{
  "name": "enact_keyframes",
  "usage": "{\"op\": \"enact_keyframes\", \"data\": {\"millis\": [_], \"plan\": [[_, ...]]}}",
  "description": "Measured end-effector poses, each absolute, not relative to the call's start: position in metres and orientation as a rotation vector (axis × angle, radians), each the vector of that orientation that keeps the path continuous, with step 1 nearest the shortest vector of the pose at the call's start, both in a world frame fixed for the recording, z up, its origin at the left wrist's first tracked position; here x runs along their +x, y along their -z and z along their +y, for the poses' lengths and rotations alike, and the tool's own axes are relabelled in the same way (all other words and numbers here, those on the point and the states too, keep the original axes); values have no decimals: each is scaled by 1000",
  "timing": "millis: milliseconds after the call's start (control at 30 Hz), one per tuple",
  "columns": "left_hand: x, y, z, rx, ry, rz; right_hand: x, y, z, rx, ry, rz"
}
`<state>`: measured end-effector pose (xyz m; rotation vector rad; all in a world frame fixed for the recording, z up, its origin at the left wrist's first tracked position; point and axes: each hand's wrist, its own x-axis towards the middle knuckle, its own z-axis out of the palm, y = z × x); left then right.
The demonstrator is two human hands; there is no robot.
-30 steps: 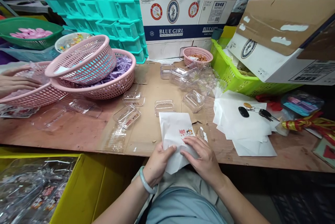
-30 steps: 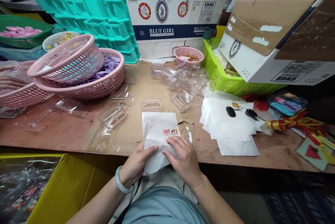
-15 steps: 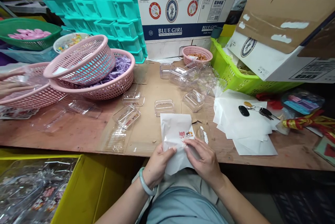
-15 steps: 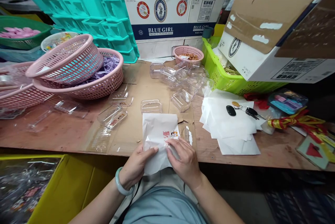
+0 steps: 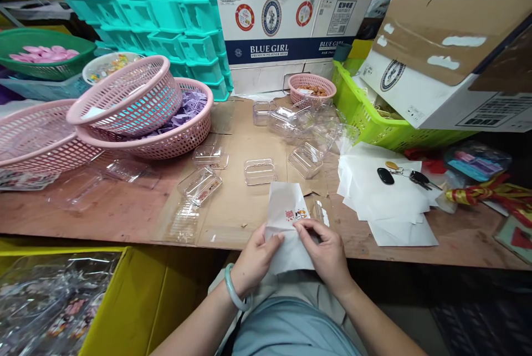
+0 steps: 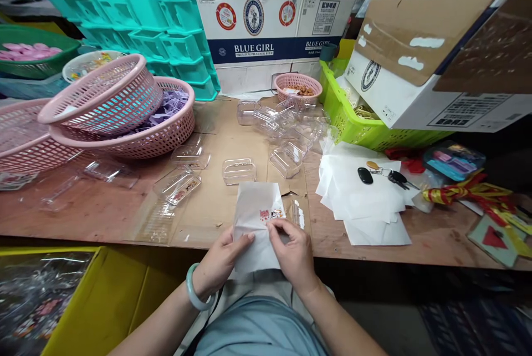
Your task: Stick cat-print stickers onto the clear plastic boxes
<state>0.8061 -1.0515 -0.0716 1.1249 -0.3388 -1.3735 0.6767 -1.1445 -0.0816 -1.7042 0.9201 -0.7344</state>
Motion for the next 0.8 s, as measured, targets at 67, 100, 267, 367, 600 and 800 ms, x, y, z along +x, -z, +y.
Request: {"op": "enact_keyframes", "data": {"millis": [67,100,267,367,600,800], "plan": [[807,72,-1052,1143,1379,-293,677,83,-1156,-1405,785,1013],[808,72,-1052,1156,1384,-267,676,84,-1165,-1241,846,1037],[812,65,-1041,1283,1207,-347,664,68,-1208,-835,1318,987],[809,51,-1028,1483,609,-485,664,48,-1200,-1222,1593,1007],[810,38,-1050,1131,1095,-499,699,54,-1145,-2515,1134,346],[831,49,-1063,1150,1077,-488,713,68,-1159,-1642,834,759]]}}
